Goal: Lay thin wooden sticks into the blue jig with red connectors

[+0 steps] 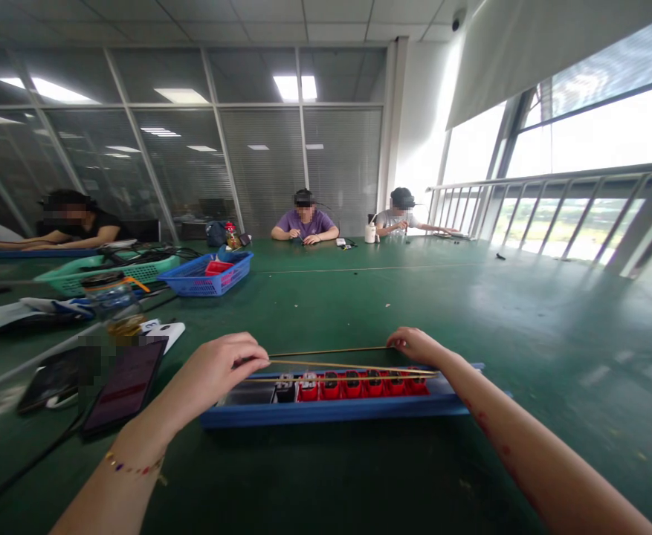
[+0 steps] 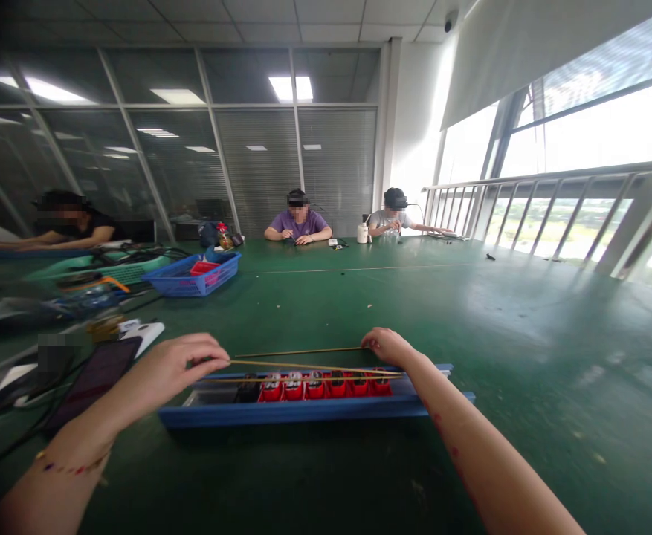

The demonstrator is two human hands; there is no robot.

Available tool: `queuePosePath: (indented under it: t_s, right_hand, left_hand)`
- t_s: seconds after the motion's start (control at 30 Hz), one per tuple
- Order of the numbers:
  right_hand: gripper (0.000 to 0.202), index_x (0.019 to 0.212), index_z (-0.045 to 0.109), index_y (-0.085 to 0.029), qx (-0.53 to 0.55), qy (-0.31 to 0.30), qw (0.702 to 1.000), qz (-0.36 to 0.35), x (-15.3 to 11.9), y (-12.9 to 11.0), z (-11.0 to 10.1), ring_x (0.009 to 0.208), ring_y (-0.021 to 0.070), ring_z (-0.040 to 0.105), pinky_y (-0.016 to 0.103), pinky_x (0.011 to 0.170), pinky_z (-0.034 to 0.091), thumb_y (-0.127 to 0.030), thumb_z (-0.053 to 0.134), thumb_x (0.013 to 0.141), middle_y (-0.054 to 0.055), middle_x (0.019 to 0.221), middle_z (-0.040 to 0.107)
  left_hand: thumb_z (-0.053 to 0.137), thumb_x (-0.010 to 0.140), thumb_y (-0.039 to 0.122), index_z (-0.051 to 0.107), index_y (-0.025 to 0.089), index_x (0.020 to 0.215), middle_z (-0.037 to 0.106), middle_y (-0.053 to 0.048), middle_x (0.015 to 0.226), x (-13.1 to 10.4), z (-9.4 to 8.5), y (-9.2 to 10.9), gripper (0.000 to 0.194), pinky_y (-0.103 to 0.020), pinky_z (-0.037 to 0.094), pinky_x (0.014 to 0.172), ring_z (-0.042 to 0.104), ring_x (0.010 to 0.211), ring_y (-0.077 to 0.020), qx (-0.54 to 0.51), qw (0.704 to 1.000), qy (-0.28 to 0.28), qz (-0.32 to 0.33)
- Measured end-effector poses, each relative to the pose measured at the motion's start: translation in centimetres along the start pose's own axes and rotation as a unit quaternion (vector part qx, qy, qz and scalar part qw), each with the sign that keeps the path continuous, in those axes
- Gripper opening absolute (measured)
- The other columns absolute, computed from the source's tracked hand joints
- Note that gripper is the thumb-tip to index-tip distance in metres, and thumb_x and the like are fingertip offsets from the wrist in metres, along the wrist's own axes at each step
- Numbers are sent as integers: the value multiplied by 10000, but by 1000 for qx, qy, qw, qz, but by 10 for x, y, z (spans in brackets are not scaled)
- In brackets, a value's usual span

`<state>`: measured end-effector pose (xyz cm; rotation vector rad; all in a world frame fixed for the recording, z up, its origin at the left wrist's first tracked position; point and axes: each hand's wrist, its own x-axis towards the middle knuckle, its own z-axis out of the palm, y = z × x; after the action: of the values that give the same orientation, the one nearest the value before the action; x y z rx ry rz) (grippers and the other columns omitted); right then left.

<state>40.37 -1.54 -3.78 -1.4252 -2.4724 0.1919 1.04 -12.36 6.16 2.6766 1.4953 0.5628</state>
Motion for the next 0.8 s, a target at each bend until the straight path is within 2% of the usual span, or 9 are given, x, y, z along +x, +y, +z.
queuePosePath:
  t_s: [0.07, 0.13, 0.23, 0.33, 0.4, 0.5, 0.67, 0.8]
  right_hand:
    - [300, 910, 659, -205, 15, 2, 1000, 16, 0, 3, 1, 741, 152, 578, 234, 689, 428, -136, 439, 718, 34, 823, 651]
    - [332, 1019, 609, -178, 47, 7, 998, 29, 0, 8, 1, 717, 155, 582, 242, 678, 433, -158, 451, 728, 37, 793, 658]
    - [403, 1170, 491, -151, 106, 22, 993, 51, 0, 12, 2, 720, 151, 591, 245, 682, 440, -193, 417, 776, 38, 783, 665]
    - [393, 1216, 447, -184, 121, 27, 988, 90, 0, 9, 1, 730, 147, 600, 250, 695, 443, -278, 325, 853, 31, 772, 668]
    - [381, 1161, 508, -247, 76, 21, 993, 87, -1, 4, -1, 755, 162, 600, 263, 694, 440, -398, 347, 850, 26, 803, 665]
    - [347, 984, 626, -302, -18, 7, 999, 37, -3, -5, -4, 828, 195, 584, 279, 710, 425, -515, 487, 747, 21, 899, 648]
    - [225, 868, 669, -279, -62, -6, 998, 1, -3, -12, -8, 788, 170, 593, 247, 705, 418, -385, 498, 765, 12, 848, 660]
    - [201, 824, 676, -265, -64, -11, 998, -3, -2, -12, -8, 755, 159, 603, 230, 689, 422, -305, 489, 762, 3, 819, 671]
  left_hand:
    - [433, 815, 408, 645, 253, 829, 605, 8, 888, 3, -6, -2, 263, -213, 380, 724, 548, 811, -148, 19, 999, 34, 1]
    - [439, 807, 417, 641, 249, 827, 603, 7, 885, 7, -9, -8, 264, -212, 381, 684, 552, 770, -145, 28, 999, 45, -13]
    - [457, 788, 407, 644, 249, 791, 612, 10, 842, 17, -1, -22, 245, -210, 374, 618, 558, 697, -139, 34, 998, 18, -41]
    - [478, 764, 378, 650, 244, 754, 629, 2, 799, 28, 17, -35, 218, -216, 368, 610, 570, 700, -151, 34, 997, -29, -59]
    - [494, 745, 362, 653, 235, 735, 643, -10, 787, 36, 31, -42, 204, -218, 372, 613, 581, 714, -161, 24, 994, -70, -74]
    - [531, 704, 347, 656, 221, 694, 660, -21, 748, 48, 51, -49, 179, -215, 377, 582, 592, 687, -167, 10, 989, -114, -96]
    - [561, 660, 323, 649, 219, 657, 666, -20, 697, 63, 67, -54, 136, -220, 381, 574, 589, 653, -171, 5, 986, -125, -110]
    - [488, 717, 399, 642, 204, 705, 665, -34, 728, 60, 58, -45, 249, -226, 376, 583, 587, 678, -178, 2, 987, -111, -119]
